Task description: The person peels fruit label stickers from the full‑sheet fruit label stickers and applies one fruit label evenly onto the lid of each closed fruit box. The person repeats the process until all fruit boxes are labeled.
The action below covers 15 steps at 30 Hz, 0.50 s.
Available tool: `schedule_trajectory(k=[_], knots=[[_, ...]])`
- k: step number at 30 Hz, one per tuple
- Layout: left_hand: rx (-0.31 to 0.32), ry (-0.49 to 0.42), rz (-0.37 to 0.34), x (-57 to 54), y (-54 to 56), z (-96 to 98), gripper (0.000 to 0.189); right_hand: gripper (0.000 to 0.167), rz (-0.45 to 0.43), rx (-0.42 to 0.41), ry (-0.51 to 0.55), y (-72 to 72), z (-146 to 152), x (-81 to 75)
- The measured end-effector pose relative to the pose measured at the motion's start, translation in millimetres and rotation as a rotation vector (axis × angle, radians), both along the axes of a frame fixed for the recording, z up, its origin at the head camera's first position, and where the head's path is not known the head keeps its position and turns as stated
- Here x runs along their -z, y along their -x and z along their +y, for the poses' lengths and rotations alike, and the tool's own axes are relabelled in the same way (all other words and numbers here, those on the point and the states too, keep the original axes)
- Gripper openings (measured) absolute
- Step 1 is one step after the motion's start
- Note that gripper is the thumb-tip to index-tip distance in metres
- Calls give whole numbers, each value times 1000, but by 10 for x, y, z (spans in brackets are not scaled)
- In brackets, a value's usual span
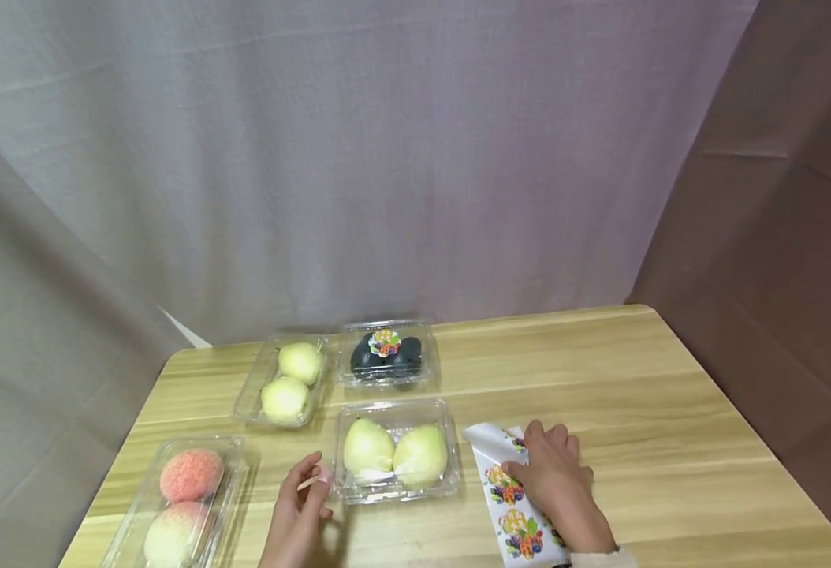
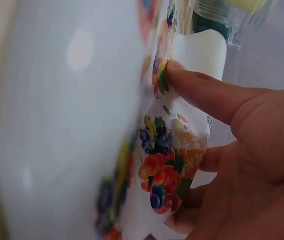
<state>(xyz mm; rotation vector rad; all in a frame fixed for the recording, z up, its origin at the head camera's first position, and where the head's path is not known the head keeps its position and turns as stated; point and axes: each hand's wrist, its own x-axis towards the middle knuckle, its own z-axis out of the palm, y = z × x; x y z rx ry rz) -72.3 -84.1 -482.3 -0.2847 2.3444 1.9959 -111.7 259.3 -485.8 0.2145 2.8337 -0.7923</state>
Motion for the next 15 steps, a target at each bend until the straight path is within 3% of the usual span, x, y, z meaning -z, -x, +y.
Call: schedule_trajectory(k=[3,5,9,12,15], knots=[[-54,48,60,-57,-33,58,55,55,-5,2,52,-61,36,19],[-76,73,132,-89,-44,104,49,63,5,-2,118,-102,77,23],[-86,99,306,-107,-43,205,38,83,-15,50,329,-141,137,-62],[-59,153,431,-98,-36,276,32,91,-16,95,450,-174,165,-187],[13,199,506,-133,-35,350,31,96,-11,124,510,-285,178,-336]])
